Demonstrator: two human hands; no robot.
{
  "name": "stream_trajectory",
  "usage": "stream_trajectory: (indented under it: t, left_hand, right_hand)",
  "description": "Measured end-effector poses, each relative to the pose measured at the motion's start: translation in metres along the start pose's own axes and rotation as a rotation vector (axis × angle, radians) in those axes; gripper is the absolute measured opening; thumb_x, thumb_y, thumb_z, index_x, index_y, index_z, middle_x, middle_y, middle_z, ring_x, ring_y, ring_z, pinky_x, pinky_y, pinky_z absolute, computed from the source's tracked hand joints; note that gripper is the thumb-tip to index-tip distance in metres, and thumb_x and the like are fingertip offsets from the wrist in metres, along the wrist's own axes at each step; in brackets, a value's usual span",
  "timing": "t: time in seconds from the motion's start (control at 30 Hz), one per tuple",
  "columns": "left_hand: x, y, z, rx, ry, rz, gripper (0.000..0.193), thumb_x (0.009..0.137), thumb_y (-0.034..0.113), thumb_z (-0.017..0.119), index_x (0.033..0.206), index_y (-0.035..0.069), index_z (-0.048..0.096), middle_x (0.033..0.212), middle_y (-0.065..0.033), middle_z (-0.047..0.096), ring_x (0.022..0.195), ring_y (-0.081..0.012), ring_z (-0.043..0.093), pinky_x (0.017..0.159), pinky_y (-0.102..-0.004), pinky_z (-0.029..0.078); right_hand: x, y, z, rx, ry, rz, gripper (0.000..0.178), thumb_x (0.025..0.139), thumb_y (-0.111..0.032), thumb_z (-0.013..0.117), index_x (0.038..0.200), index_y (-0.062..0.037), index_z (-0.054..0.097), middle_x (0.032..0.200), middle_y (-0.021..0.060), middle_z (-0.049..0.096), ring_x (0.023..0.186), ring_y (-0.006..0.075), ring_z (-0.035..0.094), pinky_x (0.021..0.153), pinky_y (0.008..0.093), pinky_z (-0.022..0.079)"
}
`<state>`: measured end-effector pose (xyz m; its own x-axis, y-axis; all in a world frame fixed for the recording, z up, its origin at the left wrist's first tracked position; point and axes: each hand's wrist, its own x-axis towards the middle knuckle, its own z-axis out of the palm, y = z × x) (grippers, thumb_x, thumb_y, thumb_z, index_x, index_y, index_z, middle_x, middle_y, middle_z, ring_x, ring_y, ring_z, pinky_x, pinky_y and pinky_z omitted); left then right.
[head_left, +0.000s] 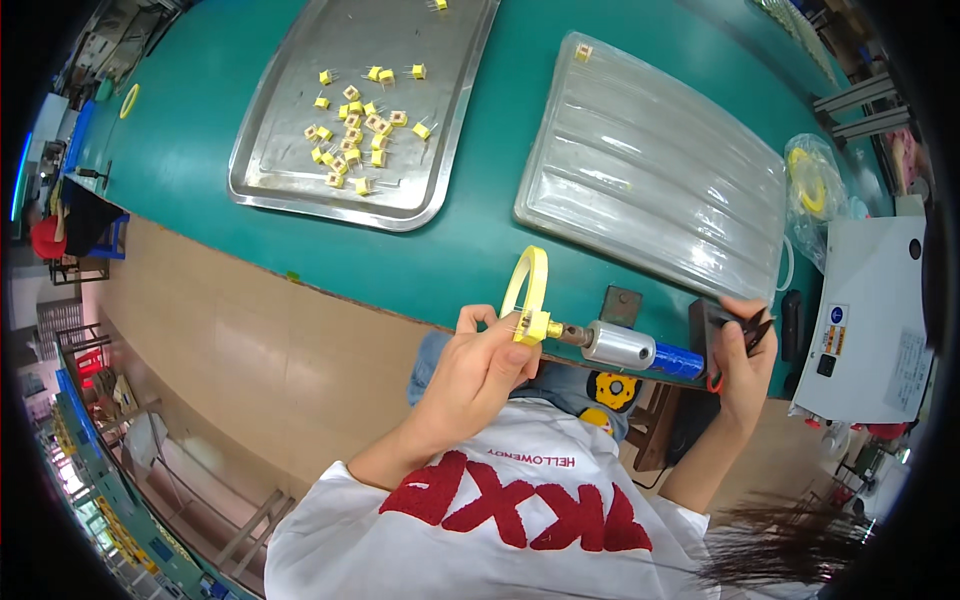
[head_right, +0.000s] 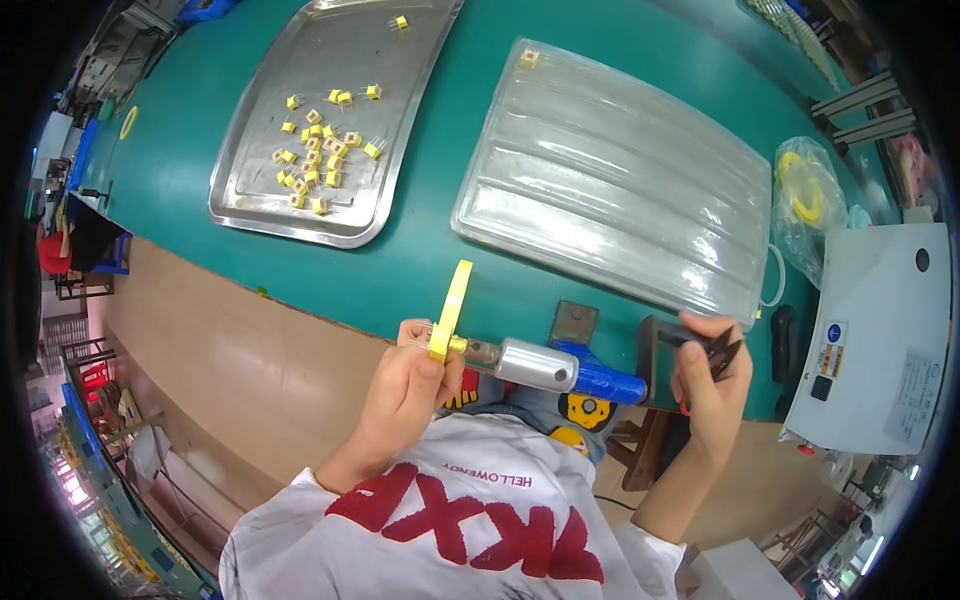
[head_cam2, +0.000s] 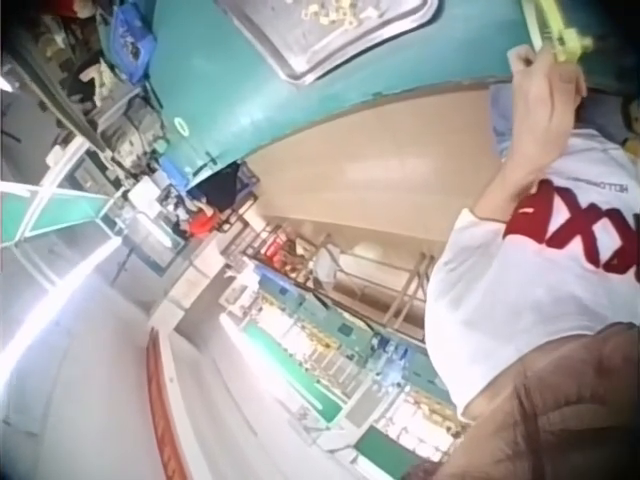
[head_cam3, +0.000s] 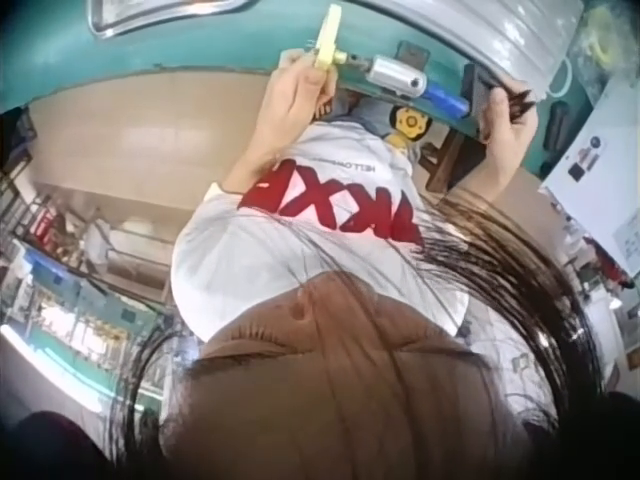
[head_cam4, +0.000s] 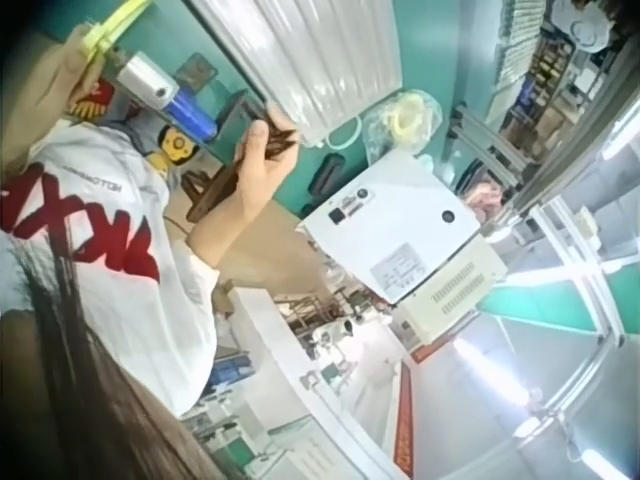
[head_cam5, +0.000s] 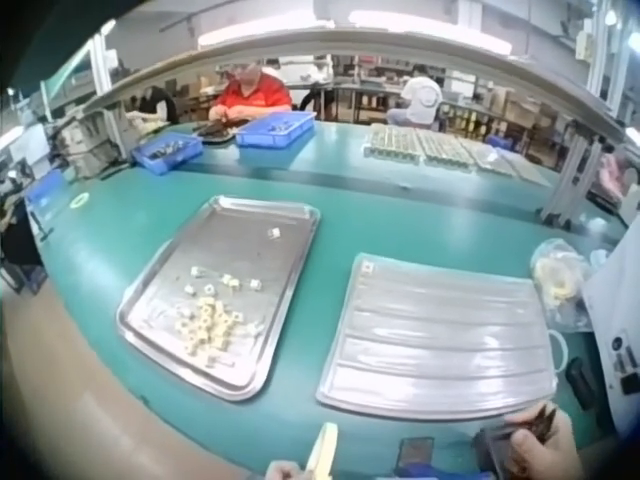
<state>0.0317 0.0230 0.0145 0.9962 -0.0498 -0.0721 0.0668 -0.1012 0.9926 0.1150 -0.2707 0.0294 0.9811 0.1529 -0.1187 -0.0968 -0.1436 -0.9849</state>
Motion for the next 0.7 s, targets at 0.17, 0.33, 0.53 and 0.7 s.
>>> stream_trajectory:
  t: [0.17,0.33,0.53,0.7]
  left_hand:
    - [-0.015,0.005,0.000,0.056,0.027,-0.005,0.030,0.100,0.025,0.038,0.083,0.005,0.053,0.063,-0.0021,0.052,0.060,-0.0196,0.041,0.083,-0.0323,0.032]
    - [-0.032,0.016,-0.005,0.030,-0.017,0.080,0.030,0.099,0.024,0.041,0.079,0.005,0.052,0.062,-0.0017,0.052,0.055,-0.0213,0.040,0.077,-0.0317,0.032]
    - [-0.039,0.014,-0.005,0.025,-0.016,0.261,0.033,0.098,0.025,0.041,0.074,0.004,0.049,0.058,-0.0004,0.051,0.048,-0.0204,0.041,0.073,-0.0325,0.033]
    - [-0.042,0.008,-0.003,0.063,0.065,0.216,0.032,0.098,0.021,0.041,0.071,0.005,0.047,0.058,-0.0011,0.052,0.048,-0.0202,0.041,0.073,-0.0326,0.033]
  right_hand:
    - [0.008,-0.013,0.026,0.786,-0.023,-0.230,0.010,0.097,-0.017,0.050,0.097,-0.0068,0.050,0.055,-0.0020,0.035,0.042,0.0053,0.028,0.038,0.0223,0.030]
    - [0.004,0.010,0.006,0.778,-0.618,-0.566,0.024,0.079,-0.016,0.072,0.085,-0.0100,0.050,0.057,-0.0011,0.045,0.044,0.0084,0.037,0.041,0.0248,0.034]
    - [-0.028,0.028,-0.002,0.406,-0.117,0.209,0.029,0.068,-0.011,0.078,0.078,-0.0108,0.051,0.073,0.0011,0.050,0.053,0.0095,0.042,0.044,0.0277,0.037]
    - [-0.020,0.013,-0.012,-0.103,-0.248,-0.026,0.025,0.069,-0.006,0.076,0.085,-0.0050,0.057,0.076,0.0016,0.054,0.057,0.0061,0.043,0.048,0.0237,0.032]
